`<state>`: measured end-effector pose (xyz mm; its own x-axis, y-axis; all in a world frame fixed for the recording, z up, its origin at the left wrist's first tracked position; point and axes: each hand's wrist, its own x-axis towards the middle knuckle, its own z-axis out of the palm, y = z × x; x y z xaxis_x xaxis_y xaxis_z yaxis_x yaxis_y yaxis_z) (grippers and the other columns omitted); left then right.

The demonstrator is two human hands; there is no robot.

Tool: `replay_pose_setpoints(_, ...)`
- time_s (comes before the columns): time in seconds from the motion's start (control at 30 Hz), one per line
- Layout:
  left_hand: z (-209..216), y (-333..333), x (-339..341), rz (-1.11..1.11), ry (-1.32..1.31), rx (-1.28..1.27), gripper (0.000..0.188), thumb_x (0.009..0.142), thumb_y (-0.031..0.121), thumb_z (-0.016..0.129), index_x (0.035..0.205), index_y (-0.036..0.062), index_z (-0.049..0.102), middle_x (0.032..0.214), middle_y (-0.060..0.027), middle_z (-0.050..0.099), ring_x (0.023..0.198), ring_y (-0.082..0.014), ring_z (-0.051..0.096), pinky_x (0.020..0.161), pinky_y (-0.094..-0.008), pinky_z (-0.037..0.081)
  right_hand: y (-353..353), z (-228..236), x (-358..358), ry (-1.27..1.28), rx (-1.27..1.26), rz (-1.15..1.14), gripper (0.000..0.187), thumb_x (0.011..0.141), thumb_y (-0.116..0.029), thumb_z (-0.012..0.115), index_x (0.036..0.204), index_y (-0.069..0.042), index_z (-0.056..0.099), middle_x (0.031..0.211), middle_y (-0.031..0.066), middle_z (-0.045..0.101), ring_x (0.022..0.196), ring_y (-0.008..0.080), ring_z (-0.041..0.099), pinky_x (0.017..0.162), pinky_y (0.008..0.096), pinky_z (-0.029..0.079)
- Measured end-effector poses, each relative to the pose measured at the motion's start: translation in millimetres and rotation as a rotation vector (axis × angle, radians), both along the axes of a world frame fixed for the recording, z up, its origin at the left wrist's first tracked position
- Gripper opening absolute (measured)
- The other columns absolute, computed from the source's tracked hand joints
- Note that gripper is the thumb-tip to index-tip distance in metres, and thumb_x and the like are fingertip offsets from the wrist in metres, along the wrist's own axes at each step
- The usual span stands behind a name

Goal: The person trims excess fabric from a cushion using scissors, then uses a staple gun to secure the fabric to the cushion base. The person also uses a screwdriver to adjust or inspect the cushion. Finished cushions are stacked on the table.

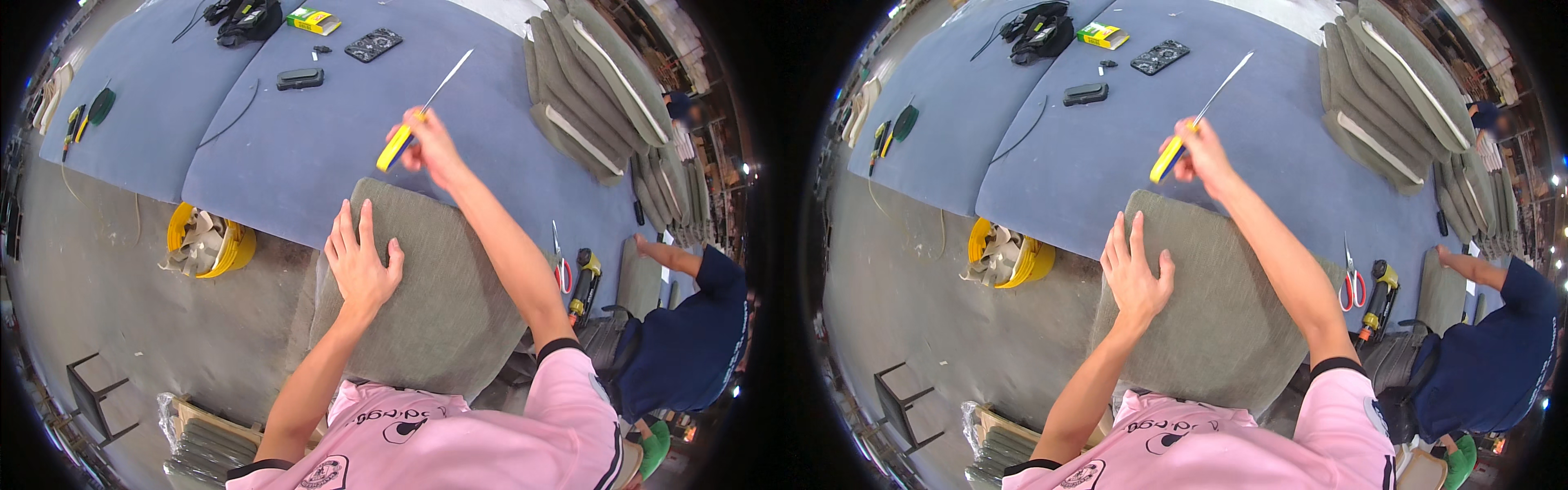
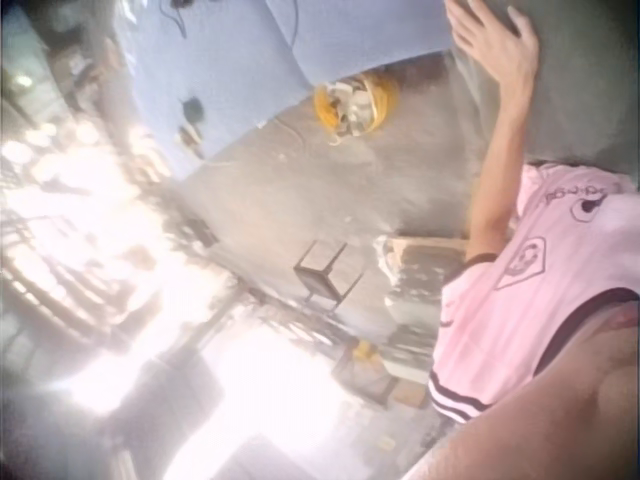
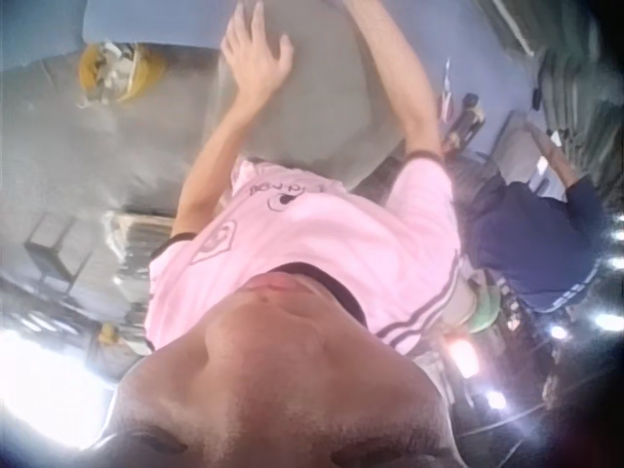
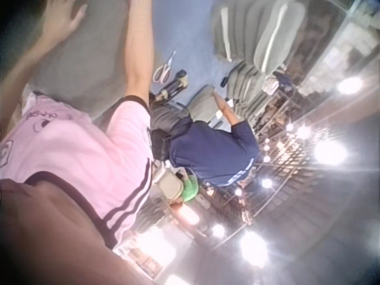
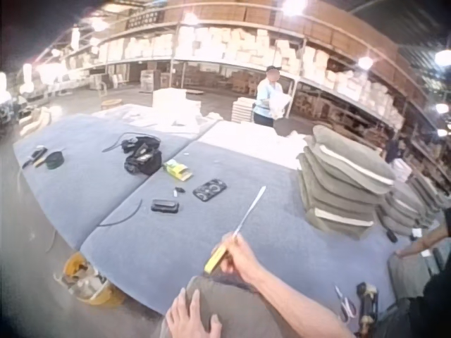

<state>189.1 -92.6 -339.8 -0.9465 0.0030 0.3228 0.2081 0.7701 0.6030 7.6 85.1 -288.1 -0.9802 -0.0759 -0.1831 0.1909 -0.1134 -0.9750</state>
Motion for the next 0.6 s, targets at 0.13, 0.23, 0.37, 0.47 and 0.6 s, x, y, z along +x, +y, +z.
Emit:
replay_pose_setpoints(0.13, 1, 3, 1, -0.005, 0.001, 0.009, 0.081, 0.090, 0.023, 0.071, 0.164, 0.0089, 0.042, 0.168, -0.0257, 0.038, 0.150, -0.0435, 0.041, 0.120, -0.0570, 0.033, 20, 13, -18, 0.181, -0.077, -0.148, 0.029, 0.116, -0.041, 0.052, 0.122, -0.013, 0.046, 0.098, 0.0132, 0.074, 0.048, 0.0134, 0.055, 0.042, 0.0282, 0.039)
replay_pose_setpoints(0.23, 2, 2, -1, -0.006, -0.004, -0.009, 0.080, 0.091, 0.024, 0.071, 0.164, 0.0087, 0.042, 0.168, -0.0258, 0.038, 0.150, -0.0433, 0.041, 0.121, -0.0568, 0.033, -13, 1, 19, -0.035, -0.028, 0.135, 0.027, 0.116, -0.041, 0.052, 0.122, -0.015, 0.048, 0.101, 0.0135, 0.076, 0.051, 0.0133, 0.059, 0.045, 0.0247, 0.042)
replay_pose_setpoints(0.37, 4, 7, 2, 0.001, 0.002, -0.041, 0.079, 0.092, 0.025, 0.070, 0.165, 0.0089, 0.043, 0.169, -0.0254, 0.037, 0.151, -0.0434, 0.041, 0.121, -0.0564, 0.033, 30, 29, 22, 0.090, -0.054, -0.064, 0.025, 0.114, -0.038, 0.058, 0.120, -0.016, 0.051, 0.102, 0.0128, 0.076, 0.051, 0.0087, 0.052, 0.046, 0.0249, 0.038)
replay_pose_setpoints(0.47, 4, 9, 4, -0.016, 0.020, -0.043, 0.075, 0.095, 0.023, 0.067, 0.166, 0.0112, 0.044, 0.171, -0.0252, 0.035, 0.154, -0.0437, 0.037, 0.122, -0.0565, 0.032, 87, 46, 57, 0.142, 0.007, -0.222, 0.024, 0.112, -0.036, 0.061, 0.120, -0.014, 0.056, 0.103, 0.0090, 0.077, 0.055, 0.0053, 0.048, 0.049, 0.0238, 0.034)
replay_pose_setpoints(0.6, 3, 10, 8, -0.043, 0.157, -0.144, 0.068, 0.100, 0.017, 0.061, 0.166, 0.0154, 0.045, 0.176, -0.0215, 0.031, 0.161, -0.0438, 0.028, 0.126, -0.0570, 0.027, 179, 65, 130, 0.161, 0.373, -0.413, 0.016, 0.107, -0.027, 0.067, 0.114, -0.013, 0.066, 0.102, -0.0001, 0.078, 0.067, 0.0018, 0.049, 0.055, 0.0217, 0.034)
